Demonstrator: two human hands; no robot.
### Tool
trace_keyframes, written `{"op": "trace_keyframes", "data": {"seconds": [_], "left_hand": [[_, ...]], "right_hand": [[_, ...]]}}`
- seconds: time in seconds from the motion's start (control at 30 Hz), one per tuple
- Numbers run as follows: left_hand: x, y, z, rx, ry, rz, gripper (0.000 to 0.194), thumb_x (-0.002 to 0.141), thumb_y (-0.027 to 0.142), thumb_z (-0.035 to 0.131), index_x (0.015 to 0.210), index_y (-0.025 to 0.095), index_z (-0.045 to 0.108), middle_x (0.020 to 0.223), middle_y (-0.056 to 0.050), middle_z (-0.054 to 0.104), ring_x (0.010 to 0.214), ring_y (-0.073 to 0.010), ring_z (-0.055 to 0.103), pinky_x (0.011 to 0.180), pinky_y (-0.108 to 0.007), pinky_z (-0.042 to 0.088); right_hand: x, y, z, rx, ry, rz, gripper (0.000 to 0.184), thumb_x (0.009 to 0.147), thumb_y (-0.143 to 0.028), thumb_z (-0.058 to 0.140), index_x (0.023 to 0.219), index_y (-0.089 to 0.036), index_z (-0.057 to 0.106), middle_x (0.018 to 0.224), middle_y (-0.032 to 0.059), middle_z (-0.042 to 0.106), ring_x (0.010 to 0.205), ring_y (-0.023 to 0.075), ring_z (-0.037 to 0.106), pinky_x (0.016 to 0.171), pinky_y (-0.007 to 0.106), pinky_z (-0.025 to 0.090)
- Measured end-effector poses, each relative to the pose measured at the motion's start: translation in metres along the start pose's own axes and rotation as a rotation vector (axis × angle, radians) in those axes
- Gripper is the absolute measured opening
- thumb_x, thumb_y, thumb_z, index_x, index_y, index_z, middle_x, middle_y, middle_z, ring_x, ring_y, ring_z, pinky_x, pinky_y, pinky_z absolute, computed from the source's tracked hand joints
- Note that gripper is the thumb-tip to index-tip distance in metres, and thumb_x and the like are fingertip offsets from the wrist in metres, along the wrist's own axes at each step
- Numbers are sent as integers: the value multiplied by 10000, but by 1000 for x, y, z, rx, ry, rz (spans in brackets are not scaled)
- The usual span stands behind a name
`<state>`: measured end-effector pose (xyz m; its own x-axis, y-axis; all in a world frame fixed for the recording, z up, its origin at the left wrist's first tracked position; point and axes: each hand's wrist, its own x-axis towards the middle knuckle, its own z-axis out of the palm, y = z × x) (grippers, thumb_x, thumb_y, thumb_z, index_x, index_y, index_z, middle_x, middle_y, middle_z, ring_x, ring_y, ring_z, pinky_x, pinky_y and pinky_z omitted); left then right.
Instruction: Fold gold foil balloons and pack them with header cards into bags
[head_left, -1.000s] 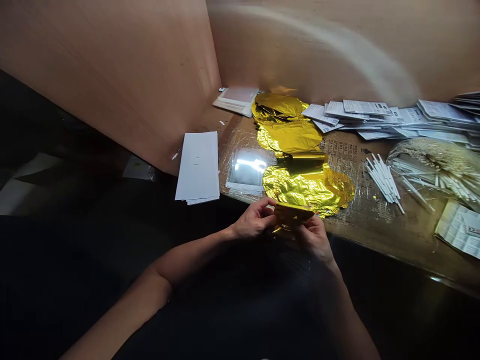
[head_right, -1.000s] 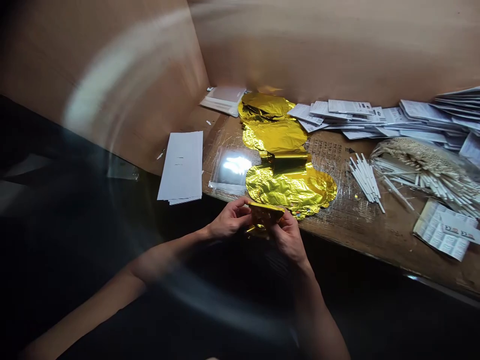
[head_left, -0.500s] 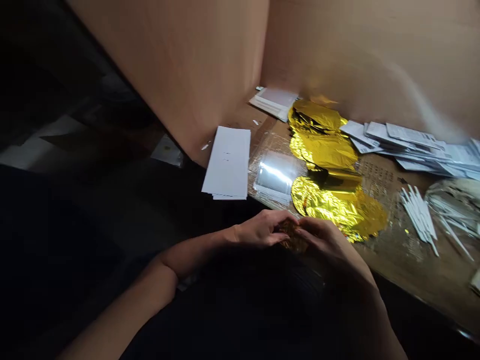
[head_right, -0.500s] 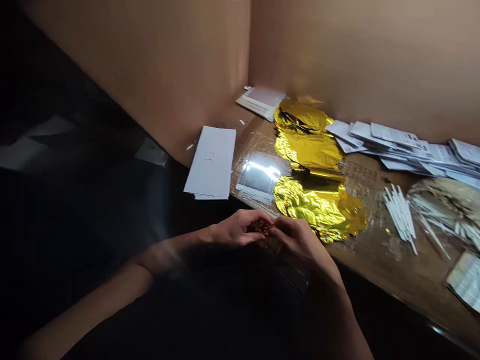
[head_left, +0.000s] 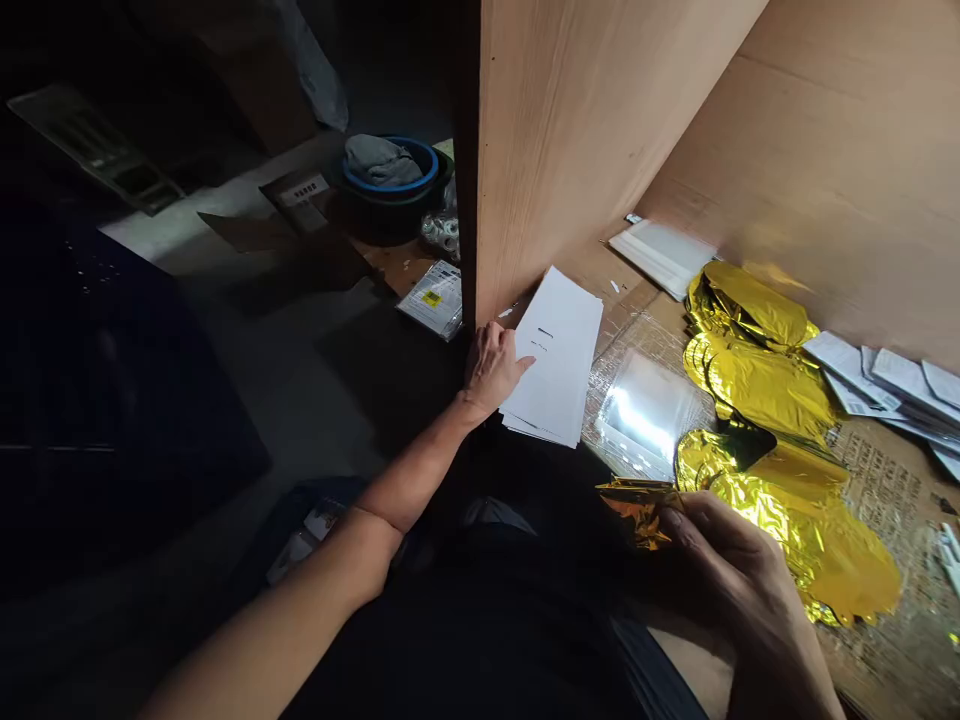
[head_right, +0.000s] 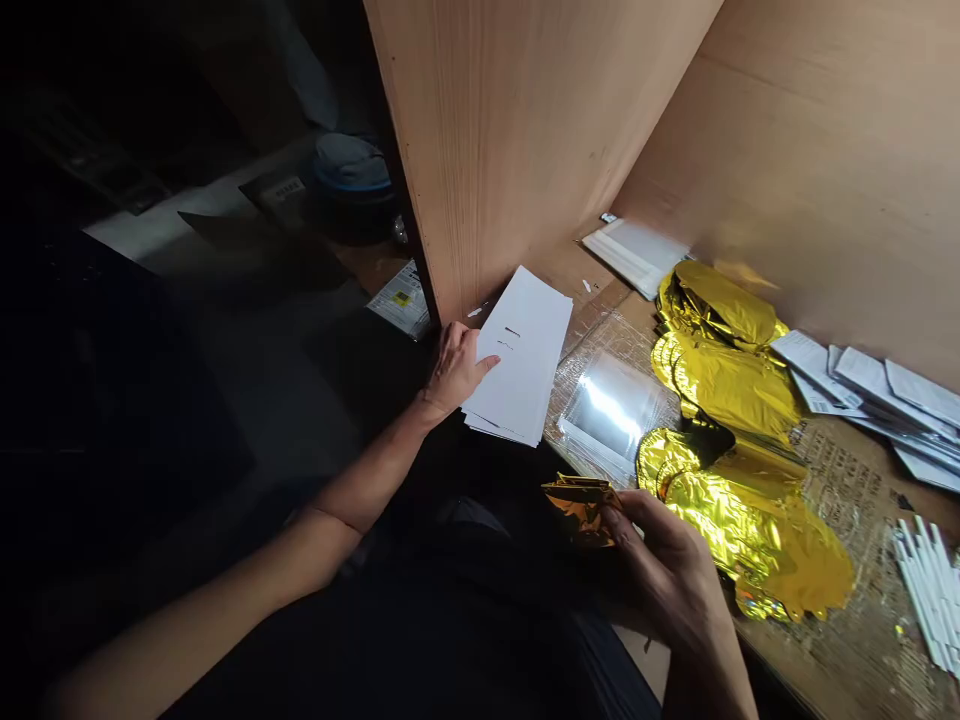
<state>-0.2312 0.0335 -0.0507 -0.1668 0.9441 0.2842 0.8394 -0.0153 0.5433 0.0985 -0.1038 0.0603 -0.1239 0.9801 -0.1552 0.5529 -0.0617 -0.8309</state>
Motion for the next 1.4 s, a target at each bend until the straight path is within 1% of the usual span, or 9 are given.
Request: {"op": "trace_keyframes", "data": {"seconds": [0.17, 0.3, 0.5, 0.7, 0.87, 0.97, 1.1, 1.27, 1.4], "left_hand": [[-2, -3, -7, -378, -15, -33, 85, 994, 247, 652, 1009, 203, 581, 976, -74, 677, 951, -233, 669, 901, -348, 502], [-25, 23, -24, -930, -124, -118, 255, 1011, 457, 626, 1051, 222, 536, 869, -8, 678, 758, -160, 642, 737, -270, 486], [-94, 99, -23, -1485, -311, -285, 556, 935, 714, 630, 1188, 233, 517, 1099, -85, 725, 1005, -228, 693, 912, -340, 554], [-127, 149, 3, -1423, -466, -280, 538, 879, 573, 766, 1245, 209, 613, 1194, -102, 745, 1142, -268, 700, 991, -362, 564], [-153, 192, 20, -1490, -775, -237, 516, 877, 493, 790, 1249, 172, 630, 1163, -103, 759, 1049, -238, 729, 946, -350, 572], [-168, 217, 27, -1520, -851, -325, 533, 830, 460, 843, 1232, 174, 643, 1137, -95, 765, 987, -225, 739, 908, -340, 574], [-183, 248, 29, -1487, -830, -432, 565, 750, 462, 909, 1182, 169, 695, 1049, -80, 784, 890, -218, 740, 832, -314, 564], [-190, 269, 32, -1439, -908, -524, 653, 804, 713, 780, 1081, 124, 731, 971, -140, 787, 851, -270, 743, 783, -363, 578], [-191, 274, 44, -1282, -845, -398, 577, 732, 494, 935, 1114, 134, 697, 980, -96, 783, 778, -195, 722, 753, -306, 576]], "right_hand": [[10, -13, 18, 226, 17, 80, 251, 876, -488, 803, 1017, -282, 822, 1086, 110, 800, 981, 357, 750, 746, 416, 626], [26, -34, 54, 495, 98, 24, 170, 935, -451, 761, 952, -282, 775, 1251, 118, 751, 1256, 376, 673, 889, 469, 621], [26, -36, 85, 305, 329, 29, 297, 948, -524, 739, 899, -231, 729, 954, 73, 742, 883, 255, 695, 792, 374, 585], [-13, 13, 37, 497, 428, 54, 400, 893, -513, 827, 1126, -290, 590, 961, 8, 722, 838, 198, 680, 762, 315, 571], [-34, 49, -24, 726, 204, 48, 426, 944, -518, 761, 1290, -319, 614, 1184, 63, 783, 946, 249, 755, 823, 384, 618], [-51, 71, -46, 762, 140, 42, 421, 921, -497, 778, 1290, -312, 696, 1189, 63, 795, 1008, 285, 761, 859, 415, 627], [-73, 101, -59, 803, 168, -63, 272, 830, -432, 869, 1057, -284, 847, 1180, 70, 781, 1096, 314, 733, 892, 415, 616], [-78, 137, -70, 812, 145, -100, 216, 732, -332, 947, 925, -275, 866, 1108, 62, 745, 1039, 303, 731, 835, 395, 612], [-79, 155, -69, 830, 188, -72, 287, 868, -451, 816, 1110, -296, 831, 1081, 46, 748, 906, 245, 724, 756, 360, 600]]}}
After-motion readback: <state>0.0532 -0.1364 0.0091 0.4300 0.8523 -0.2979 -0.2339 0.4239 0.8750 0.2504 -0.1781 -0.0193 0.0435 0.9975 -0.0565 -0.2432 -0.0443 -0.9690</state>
